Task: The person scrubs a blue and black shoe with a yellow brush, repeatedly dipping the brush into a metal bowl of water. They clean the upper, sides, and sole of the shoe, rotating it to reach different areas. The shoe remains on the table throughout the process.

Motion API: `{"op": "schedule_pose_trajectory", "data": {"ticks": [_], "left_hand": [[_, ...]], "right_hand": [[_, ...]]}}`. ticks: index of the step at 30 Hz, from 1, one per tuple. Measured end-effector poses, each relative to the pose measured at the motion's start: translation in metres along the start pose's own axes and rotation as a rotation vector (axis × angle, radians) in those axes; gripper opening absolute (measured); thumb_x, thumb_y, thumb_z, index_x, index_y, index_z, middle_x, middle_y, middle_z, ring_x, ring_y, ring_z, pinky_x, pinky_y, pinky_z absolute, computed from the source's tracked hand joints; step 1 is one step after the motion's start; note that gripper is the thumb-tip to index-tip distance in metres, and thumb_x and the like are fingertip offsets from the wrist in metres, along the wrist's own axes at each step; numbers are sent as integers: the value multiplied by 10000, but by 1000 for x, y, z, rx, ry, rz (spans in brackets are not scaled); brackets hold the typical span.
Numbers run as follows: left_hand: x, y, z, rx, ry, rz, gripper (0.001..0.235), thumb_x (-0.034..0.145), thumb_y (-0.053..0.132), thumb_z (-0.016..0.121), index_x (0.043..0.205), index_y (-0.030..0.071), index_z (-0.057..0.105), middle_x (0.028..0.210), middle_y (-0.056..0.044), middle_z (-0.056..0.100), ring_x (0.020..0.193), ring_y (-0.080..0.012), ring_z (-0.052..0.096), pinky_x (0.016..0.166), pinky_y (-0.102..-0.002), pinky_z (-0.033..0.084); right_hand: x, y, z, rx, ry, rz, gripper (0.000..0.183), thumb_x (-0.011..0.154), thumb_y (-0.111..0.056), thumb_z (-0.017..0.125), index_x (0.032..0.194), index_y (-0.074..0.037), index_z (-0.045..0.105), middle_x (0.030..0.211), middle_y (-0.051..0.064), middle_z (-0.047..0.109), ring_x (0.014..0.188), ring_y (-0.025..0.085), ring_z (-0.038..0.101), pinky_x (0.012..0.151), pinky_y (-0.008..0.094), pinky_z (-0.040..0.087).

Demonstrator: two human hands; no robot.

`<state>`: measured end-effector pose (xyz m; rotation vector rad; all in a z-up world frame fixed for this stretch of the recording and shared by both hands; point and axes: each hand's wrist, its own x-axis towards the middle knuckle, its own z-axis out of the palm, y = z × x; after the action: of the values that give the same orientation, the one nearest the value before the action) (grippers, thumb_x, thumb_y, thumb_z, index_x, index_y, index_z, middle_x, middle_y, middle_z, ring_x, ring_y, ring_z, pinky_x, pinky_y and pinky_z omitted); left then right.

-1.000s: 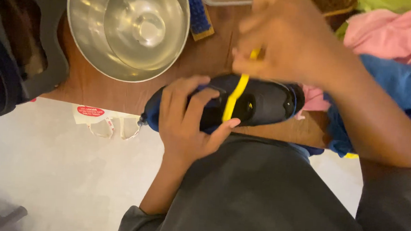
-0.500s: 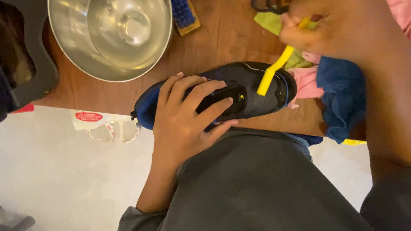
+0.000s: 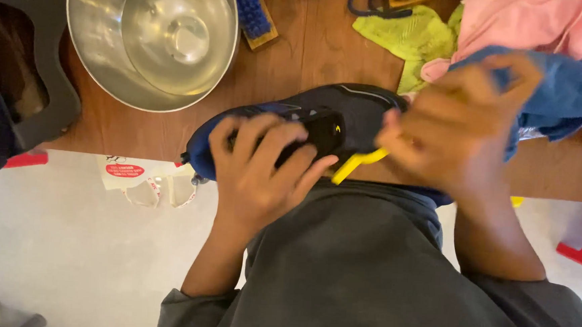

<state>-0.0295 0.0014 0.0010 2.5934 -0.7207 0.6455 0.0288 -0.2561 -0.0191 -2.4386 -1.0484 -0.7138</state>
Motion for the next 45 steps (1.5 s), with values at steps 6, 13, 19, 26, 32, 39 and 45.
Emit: {"op": "schedule_pose_trajectory", "data": {"ticks": [6,13,19,26,32,39,45], "left_hand": [[-26,5,-15,183,-76,-127,461,897,578,865,914,168,655,935,-9,642,869,-257,582,841,-435,400],[-24,7,-11,238,-54,64,360,1072,364,676,790,158,586,841,16,555,792,-222,534,758,-401,389],[-13,15,-18,92,-64,-141,330,1075,290,619,826,80,566,862,-63,542,720,-277,516,628,-395,386],[-6,-2,-15,32,-78,-457,247,1091,187,549,895,37,555,890,-86,508,759,-282,486,605,-400,375],[-8,-20,-14,2,115,-430,187,1067,183,622,1142,12,627,1090,-113,698,976,-302,692,858,-381,544],[-36,-35,-22,6,70,-268,391,1002,283,688,1262,-8,667,1071,-149,714,850,-286,659,744,-380,538],[-43,-35,-16,-60,182,-321,320,1029,117,478,1212,-17,704,1054,-128,765,754,-251,674,684,-375,508]], "right_hand": [[-30,15,-1,-28,109,113,566,811,146,814,611,-140,369,643,54,360,783,380,380,868,555,258],[-54,26,-28,-60,88,172,561,1039,109,884,636,-47,526,688,73,550,831,355,436,893,494,299],[-77,25,-49,36,-19,335,504,1140,304,808,767,71,562,791,193,465,713,333,403,828,514,334],[-63,0,27,-195,-63,85,85,1018,-124,571,1033,-112,654,929,71,554,906,149,574,995,442,550],[-1,4,-13,-35,169,147,387,975,195,861,708,-30,693,731,143,637,685,338,362,833,520,312],[23,-26,3,-95,178,-132,404,978,-56,767,632,-172,593,654,-30,574,698,232,515,904,410,244],[28,-22,7,-282,73,-45,189,912,-32,843,785,26,716,845,182,708,850,452,625,916,569,435]]}}
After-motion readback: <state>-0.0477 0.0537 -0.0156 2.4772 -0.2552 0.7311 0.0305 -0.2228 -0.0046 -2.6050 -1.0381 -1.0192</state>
